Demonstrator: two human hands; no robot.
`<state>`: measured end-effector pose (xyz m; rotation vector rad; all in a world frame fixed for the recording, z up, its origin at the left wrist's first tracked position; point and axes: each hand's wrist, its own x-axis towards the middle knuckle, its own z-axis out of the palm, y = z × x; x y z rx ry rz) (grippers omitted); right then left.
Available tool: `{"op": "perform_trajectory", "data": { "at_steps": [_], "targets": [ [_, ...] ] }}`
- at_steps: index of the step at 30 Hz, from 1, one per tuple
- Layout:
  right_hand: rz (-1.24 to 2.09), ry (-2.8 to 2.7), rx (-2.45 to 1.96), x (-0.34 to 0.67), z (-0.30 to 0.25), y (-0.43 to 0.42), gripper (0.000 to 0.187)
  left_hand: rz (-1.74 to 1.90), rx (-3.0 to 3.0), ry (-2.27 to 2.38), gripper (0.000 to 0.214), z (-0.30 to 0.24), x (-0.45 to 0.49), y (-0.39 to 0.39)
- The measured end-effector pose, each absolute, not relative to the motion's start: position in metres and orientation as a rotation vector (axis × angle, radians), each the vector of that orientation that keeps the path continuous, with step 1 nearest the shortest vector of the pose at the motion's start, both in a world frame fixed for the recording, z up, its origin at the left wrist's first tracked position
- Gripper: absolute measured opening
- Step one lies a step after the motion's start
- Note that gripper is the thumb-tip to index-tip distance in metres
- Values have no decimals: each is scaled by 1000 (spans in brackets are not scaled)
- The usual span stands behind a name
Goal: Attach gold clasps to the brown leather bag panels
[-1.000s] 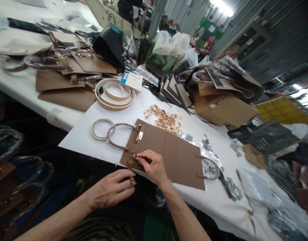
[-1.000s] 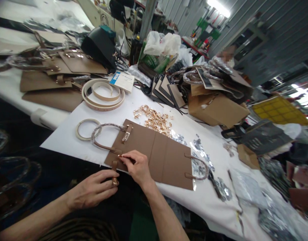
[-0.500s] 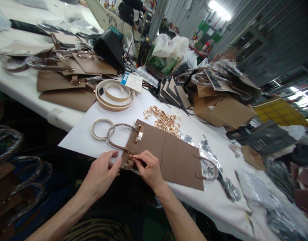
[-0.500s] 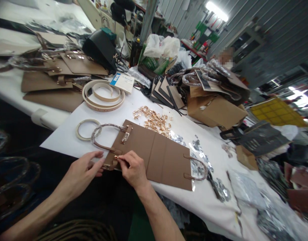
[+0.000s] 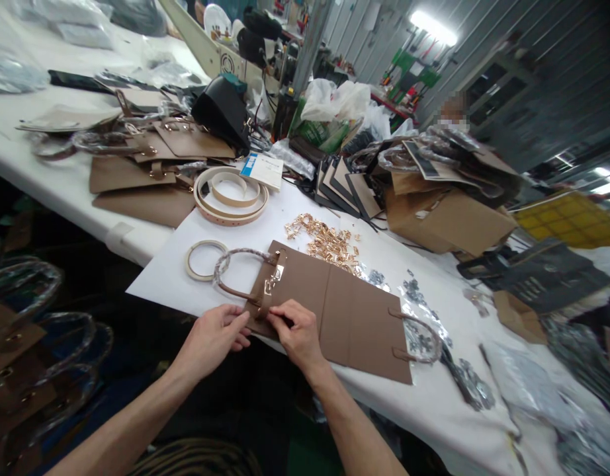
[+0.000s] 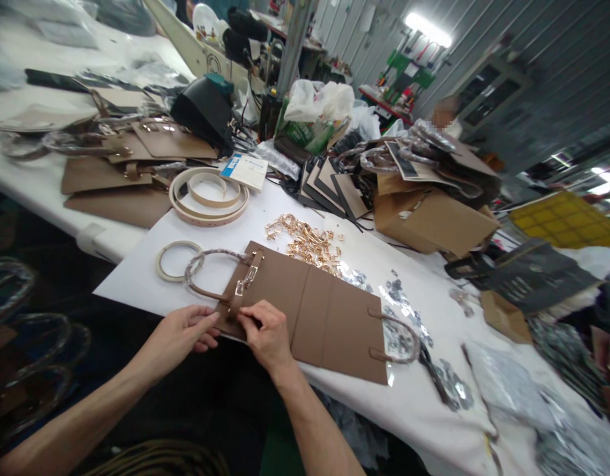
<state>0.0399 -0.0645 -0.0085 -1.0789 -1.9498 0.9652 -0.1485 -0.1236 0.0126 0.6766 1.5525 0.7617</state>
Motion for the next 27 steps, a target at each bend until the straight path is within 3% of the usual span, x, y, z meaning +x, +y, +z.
{"op": "perform_trajectory", "data": {
  "at_steps": [12, 27],
  "targets": [
    [973, -1963, -1061, 43, -6, -66, 10, 428, 1161, 1898, 51, 20, -156, -106],
    [1060, -1956, -1073, 46, -2, -62, 8, 849, 665, 1596, 54, -4, -135, -120]
  ]
}}
